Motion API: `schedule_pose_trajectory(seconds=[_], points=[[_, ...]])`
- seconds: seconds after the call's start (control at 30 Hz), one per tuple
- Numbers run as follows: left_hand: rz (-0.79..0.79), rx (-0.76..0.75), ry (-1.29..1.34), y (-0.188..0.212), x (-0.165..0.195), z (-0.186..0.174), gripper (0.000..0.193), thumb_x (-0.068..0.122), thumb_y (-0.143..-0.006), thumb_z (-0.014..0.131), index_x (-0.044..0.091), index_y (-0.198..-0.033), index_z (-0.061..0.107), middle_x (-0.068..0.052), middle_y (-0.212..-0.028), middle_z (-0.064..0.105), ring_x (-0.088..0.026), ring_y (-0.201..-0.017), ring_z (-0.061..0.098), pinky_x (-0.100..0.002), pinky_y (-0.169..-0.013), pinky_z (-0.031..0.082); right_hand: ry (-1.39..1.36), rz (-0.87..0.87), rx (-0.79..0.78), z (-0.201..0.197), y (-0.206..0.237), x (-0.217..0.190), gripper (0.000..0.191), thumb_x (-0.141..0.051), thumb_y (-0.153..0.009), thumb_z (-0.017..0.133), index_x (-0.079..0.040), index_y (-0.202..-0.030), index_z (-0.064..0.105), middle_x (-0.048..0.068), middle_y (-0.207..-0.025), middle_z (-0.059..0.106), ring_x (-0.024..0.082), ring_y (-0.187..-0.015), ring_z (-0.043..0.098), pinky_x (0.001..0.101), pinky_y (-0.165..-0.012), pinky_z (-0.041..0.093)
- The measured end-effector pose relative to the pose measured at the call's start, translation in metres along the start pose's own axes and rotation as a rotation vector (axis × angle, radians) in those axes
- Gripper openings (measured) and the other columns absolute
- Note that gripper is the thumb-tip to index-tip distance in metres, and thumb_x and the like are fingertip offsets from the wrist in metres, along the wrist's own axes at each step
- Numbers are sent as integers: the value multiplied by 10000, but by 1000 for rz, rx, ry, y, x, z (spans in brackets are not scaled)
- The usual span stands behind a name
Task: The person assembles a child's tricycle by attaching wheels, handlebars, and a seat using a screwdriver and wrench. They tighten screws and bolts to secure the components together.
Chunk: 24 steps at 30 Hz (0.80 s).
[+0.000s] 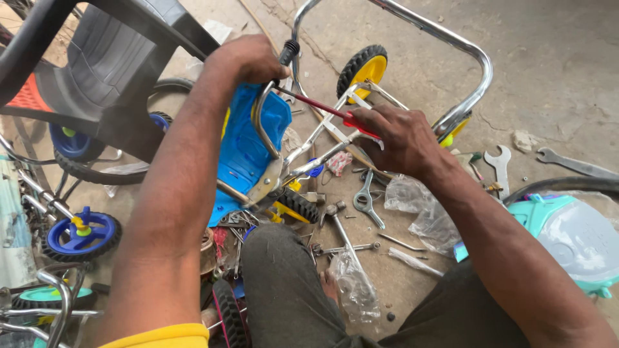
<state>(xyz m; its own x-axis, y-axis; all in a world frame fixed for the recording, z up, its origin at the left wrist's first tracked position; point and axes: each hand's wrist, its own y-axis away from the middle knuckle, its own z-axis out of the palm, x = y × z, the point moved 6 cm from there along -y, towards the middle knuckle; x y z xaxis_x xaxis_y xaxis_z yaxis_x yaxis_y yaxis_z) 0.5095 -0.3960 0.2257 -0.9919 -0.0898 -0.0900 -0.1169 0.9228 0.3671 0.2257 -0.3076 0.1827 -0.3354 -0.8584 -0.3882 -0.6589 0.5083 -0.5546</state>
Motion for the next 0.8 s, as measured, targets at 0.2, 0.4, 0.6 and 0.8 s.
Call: schedule_pose_trajectory(seconds=[0.2,0.4,0.6,0.8], points=[[32,160,-92,2,13,2,314,236,-829,649,39,-1048,757,-220,-1143,712,-372,-1078,686,-484,-928,536,-1425,1129,-148,55,28,30,366,-224,-907,759,-29,-1215,741,88,-849,707,131,-587,539,253,-450,398],[26,209,-200,18,25,10,277,184,-844,613,38,-1020,769,-196,-1095,742,-357,-1033,714,-477,-876,566,128,-11,-1,32,8,-26,460,-299,-894,814,22,-1201,694,118,-732,644,201,-527,574,323,-417,448],[99,235,-156,29,23,-3,276,214,-859,608,44,-995,778,-204,-1088,736,-365,-1032,706,-478,-897,545,-903,1058,94,48,34,28,381,-171,-874,811,76,-1158,753,121,-869,748,113,-628,661,244,-498,510],[138,273,-182,26,25,1,321,284,-902,587,38,-1003,768,-203,-1081,733,-357,-1026,703,-477,-875,542,-847,933,-111,47,22,18,470,-204,-779,764,-88,-1232,726,106,-925,764,115,-581,604,277,-475,493]])
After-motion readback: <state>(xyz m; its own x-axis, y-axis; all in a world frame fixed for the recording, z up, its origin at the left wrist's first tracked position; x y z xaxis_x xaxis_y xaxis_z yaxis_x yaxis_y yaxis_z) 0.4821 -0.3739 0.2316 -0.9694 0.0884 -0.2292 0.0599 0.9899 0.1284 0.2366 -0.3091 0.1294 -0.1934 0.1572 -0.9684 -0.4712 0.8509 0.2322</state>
